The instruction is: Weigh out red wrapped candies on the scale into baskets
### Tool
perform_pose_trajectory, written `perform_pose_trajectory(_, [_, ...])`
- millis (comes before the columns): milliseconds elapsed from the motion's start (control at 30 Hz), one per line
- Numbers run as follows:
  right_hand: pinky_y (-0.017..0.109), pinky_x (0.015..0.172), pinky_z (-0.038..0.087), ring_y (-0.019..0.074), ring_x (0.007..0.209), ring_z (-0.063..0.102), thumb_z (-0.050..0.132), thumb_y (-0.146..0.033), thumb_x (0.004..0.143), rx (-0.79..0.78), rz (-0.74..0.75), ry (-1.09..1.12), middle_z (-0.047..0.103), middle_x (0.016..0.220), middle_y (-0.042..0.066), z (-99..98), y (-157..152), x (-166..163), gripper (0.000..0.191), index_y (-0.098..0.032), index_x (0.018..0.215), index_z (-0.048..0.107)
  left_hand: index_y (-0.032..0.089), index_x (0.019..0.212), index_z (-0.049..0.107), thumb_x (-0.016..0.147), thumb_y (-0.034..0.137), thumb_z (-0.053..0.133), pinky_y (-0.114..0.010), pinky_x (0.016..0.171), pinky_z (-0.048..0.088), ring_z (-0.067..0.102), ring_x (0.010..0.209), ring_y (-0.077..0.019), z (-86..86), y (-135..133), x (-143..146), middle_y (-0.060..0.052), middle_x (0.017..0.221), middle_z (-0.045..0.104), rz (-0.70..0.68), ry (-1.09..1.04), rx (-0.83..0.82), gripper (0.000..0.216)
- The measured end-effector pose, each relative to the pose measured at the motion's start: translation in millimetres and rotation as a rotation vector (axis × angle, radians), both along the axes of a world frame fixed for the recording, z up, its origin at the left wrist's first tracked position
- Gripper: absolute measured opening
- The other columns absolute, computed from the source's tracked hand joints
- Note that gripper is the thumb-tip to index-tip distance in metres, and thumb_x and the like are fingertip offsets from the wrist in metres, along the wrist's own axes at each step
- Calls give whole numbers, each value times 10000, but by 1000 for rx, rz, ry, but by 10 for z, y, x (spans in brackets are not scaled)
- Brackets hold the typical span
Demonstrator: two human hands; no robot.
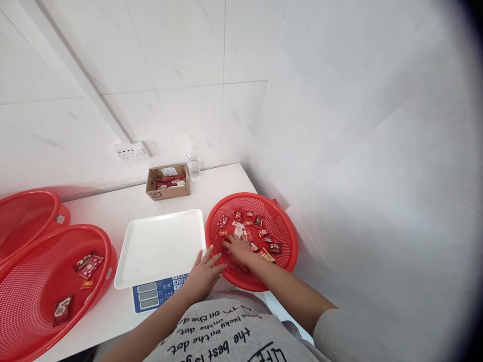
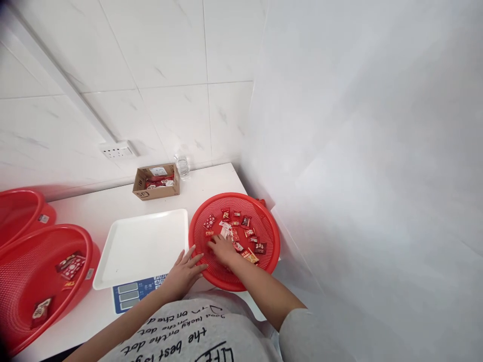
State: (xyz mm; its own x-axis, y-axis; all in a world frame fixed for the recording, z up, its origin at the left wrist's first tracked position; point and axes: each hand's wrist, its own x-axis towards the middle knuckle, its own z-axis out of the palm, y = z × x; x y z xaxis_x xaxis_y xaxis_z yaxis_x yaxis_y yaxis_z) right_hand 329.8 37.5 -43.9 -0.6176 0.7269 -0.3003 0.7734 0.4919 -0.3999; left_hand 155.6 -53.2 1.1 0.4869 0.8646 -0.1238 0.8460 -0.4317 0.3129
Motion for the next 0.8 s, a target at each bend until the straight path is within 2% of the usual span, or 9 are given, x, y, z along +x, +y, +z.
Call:
perform_pose_trajectory(67, [467,922,348,268,1101,477,477,-200,782,-1,-76,22,541,1192,99,7,61,73,333,-242,1097,574,321,1136,598,857,245,500,-593,1040,233,249,1341,-297,20,-2,6,-47,1304,527,2,8,1,305])
perform_pose_trajectory(167, [357,826,409,226,963,541,486,-160,745,-25,-205,102,591,1064,87,19,171,190,259,-204,976,596,319,1141,595,848,227,511,-600,1031,239,257,1334,-315,62,0,14,-46,1315,518,3,21,-18,318])
perform_pose_trajectory(267, [299,781,427,182,873,568,474,-117,705,-84,-453,316,626,963,48,29,271,297,257,-191,928,578,323,1142,591,853,225,502,-603,1031,229,255,1335,-315,91,0,17,-41,1318,515,5,7,-26,319])
perform_pose_trajectory(400, [281,687,463,160,754,593,463,-172,702,-274,-807,594,640,878,18,68,317,456,328,-193,1019,543,321,1133,596,858,233,494,-591,1037,225,246,1339,-306,88,-7,12,-41,1310,518,13,-20,-24,306])
perform_pose_trajectory(500, [282,640,480,162,736,613,465,-260,734,-463,-936,748,647,877,24,86,266,569,413,-201,1142,494,319,1137,595,857,228,494,-588,1038,229,243,1339,-306,74,-11,4,-43,1310,516,12,-32,-20,311])
perform_pose_trajectory(567, [288,691,487,167,824,620,494,-314,745,-502,-939,793,643,984,42,83,221,605,427,-204,1157,492,314,1145,593,861,235,488,-591,1034,236,247,1336,-315,70,-9,0,-46,1312,513,3,-29,-21,313])
perform_pose_trajectory(633, [297,764,476,179,929,602,544,-355,735,-451,-865,746,619,1093,57,72,191,587,416,-199,1120,524,308,1149,592,867,245,477,-592,1032,242,253,1332,-321,75,-7,-1,-48,1311,514,-2,-23,-19,311])
perform_pose_trajectory(800, [301,805,427,208,967,580,614,-293,708,-250,-543,283,618,1087,68,38,168,321,373,-203,1067,571,307,1141,596,871,247,472,-589,1040,230,248,1336,-309,112,-2,3,-49,1305,517,-3,-17,-18,303])
